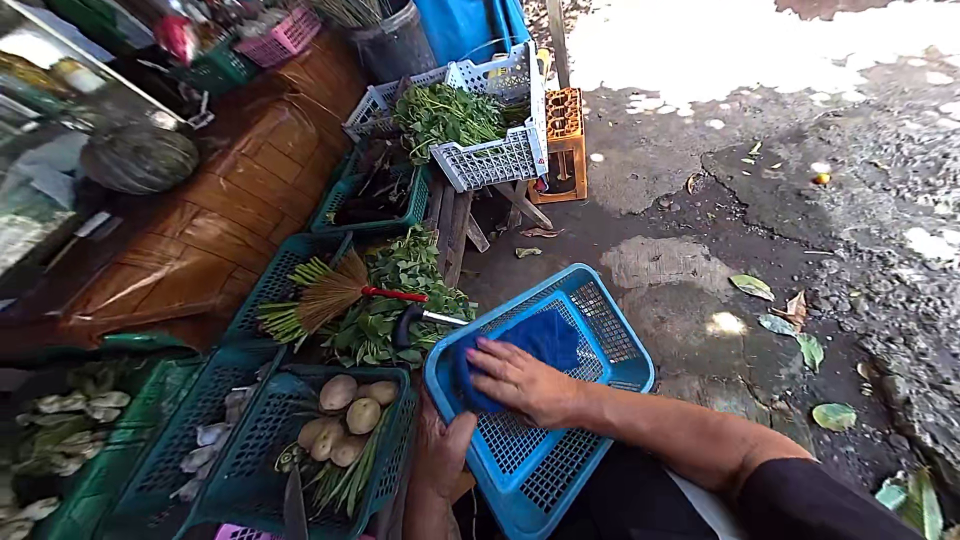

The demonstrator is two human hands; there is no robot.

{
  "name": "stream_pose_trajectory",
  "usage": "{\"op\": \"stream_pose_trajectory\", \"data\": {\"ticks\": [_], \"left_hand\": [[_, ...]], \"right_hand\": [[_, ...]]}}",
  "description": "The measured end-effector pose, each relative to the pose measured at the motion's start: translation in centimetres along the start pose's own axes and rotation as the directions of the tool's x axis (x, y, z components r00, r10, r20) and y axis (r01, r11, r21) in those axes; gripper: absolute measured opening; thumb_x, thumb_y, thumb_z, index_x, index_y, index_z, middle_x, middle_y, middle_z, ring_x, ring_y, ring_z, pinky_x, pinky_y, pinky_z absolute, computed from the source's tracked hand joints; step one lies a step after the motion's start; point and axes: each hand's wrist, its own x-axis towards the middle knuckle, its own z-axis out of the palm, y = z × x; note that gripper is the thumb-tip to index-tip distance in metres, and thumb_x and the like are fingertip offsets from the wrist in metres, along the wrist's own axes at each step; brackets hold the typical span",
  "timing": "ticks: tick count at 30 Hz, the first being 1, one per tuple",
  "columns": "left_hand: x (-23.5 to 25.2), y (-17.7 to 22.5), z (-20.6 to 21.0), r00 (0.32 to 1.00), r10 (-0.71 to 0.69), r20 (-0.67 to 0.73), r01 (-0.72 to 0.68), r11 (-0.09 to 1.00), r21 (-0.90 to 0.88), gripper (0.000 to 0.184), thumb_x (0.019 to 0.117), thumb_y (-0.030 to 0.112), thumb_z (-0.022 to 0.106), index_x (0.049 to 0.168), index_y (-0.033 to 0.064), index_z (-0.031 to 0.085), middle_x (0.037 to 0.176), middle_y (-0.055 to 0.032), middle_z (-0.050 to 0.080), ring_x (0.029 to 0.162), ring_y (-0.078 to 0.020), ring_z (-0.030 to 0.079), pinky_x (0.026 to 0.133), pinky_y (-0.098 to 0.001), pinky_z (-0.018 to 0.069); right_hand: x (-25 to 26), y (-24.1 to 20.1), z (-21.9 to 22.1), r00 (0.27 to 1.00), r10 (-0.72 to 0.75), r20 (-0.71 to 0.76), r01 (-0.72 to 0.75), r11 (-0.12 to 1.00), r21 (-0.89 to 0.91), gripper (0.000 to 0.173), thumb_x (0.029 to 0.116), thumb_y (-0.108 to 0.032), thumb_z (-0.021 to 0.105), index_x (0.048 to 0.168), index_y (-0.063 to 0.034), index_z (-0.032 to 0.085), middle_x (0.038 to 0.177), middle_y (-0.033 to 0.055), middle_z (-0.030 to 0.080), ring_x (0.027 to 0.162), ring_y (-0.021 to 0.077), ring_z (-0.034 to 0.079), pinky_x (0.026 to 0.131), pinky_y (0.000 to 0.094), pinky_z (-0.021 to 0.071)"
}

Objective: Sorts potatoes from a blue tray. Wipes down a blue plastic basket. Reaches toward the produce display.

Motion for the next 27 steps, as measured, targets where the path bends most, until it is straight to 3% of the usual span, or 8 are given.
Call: {"op": "stream_pose_trajectory", "data": {"ticks": [2,4,8,11,14,16,17,27], "left_hand": [[-0.4,-0.3,-0.2,0.998,-0.055,0.008,0.055,0.998,0.005,0.097,0.0699,0.015,0.064,0.158,-0.0019,0.026,0.147,-0.0183,0.05,0.129,-0.0106,0.055,0.104,-0.0273,0.0479],[-0.3,-0.6,-0.1,0.994,-0.106,0.042,0.107,0.994,-0.026,0.097,0.0717,0.014,0.064,0.159,-0.0005,0.024,0.147,-0.0199,0.05,0.128,-0.014,0.056,0.103,-0.0313,0.0489],[0.0,-1.1,0.3,0.99,-0.099,0.102,0.096,0.995,0.032,0.1,0.0706,0.018,0.066,0.161,0.0038,0.024,0.149,-0.0225,0.049,0.133,-0.0255,0.054,0.106,-0.0467,0.0476],[-0.5,0.3,0.1,0.993,-0.003,0.12,-0.005,0.998,0.067,0.1,0.0719,0.017,0.068,0.161,0.0036,0.025,0.154,-0.0207,0.045,0.139,-0.0228,0.049,0.112,-0.0429,0.0432],[-1.0,1.6,0.0,0.986,0.091,0.14,-0.096,0.995,0.032,0.095,0.0739,0.009,0.067,0.159,0.0004,0.025,0.158,-0.0219,0.039,0.142,-0.0202,0.044,0.114,-0.0358,0.0398],[-1.1,1.4,0.2,0.991,0.046,0.129,-0.048,0.999,0.011,0.096,0.0752,0.008,0.067,0.16,-0.0004,0.022,0.159,-0.024,0.036,0.144,-0.0241,0.041,0.116,-0.0385,0.0381],[-1.0,1.0,0.3,0.993,0.019,0.117,-0.019,1.0,-0.002,0.097,0.075,0.008,0.067,0.16,0.0,0.021,0.158,-0.0239,0.036,0.144,-0.0241,0.042,0.115,-0.0387,0.0385],[-0.6,-0.5,0.9,0.989,-0.066,0.129,0.073,0.996,-0.047,0.099,0.0745,0.011,0.066,0.162,0.0063,0.02,0.16,-0.0193,0.035,0.143,-0.021,0.043,0.115,-0.0377,0.0397]], "right_hand": [[-2.3,0.1,-1.2,0.993,0.066,0.101,-0.066,0.998,-0.002,0.033,0.0987,0.0,0.054,0.13,0.0001,0.065,0.139,0.0213,0.063,0.13,0.0355,0.061,0.109,0.0458,0.0496],[-2.6,0.8,-3.7,0.975,0.218,0.049,-0.217,0.976,-0.014,0.032,0.0962,-0.001,0.055,0.126,0.0031,0.066,0.125,0.0214,0.069,0.117,0.0319,0.068,0.103,0.0422,0.054],[0.4,0.4,-8.5,0.924,0.322,-0.206,-0.35,0.93,-0.116,0.032,0.0946,-0.008,0.057,0.123,0.0003,0.069,0.118,0.0169,0.072,0.11,0.0259,0.071,0.096,0.0406,0.0577],[0.4,0.8,-8.3,0.845,0.514,-0.145,-0.528,0.845,-0.085,0.031,0.0973,-0.015,0.057,0.122,-0.0015,0.069,0.115,0.0156,0.072,0.108,0.0252,0.07,0.096,0.0432,0.0557],[-3.3,3.0,-5.0,0.7,0.688,0.191,-0.653,0.726,-0.216,0.051,0.1031,-0.035,0.057,0.145,-0.0057,0.055,0.145,0.0171,0.058,0.135,0.0323,0.055,0.112,0.0525,0.0432],[-6.3,3.4,-2.4,0.677,0.668,0.308,-0.605,0.744,-0.283,0.071,0.1029,-0.045,0.056,0.158,-0.0055,0.036,0.166,0.0174,0.032,0.152,0.0373,0.032,0.118,0.0613,0.032],[-7.5,3.5,-1.3,0.699,0.652,0.295,-0.581,0.757,-0.298,0.073,0.1026,-0.046,0.056,0.16,-0.0061,0.035,0.168,0.017,0.028,0.154,0.0379,0.029,0.119,0.0618,0.0302],[-9.1,4.6,-0.9,0.738,0.634,0.23,-0.567,0.768,-0.297,0.061,0.1037,-0.032,0.053,0.159,-0.0107,0.039,0.166,0.0145,0.033,0.153,0.0355,0.031,0.122,0.0573,0.0281]]}}
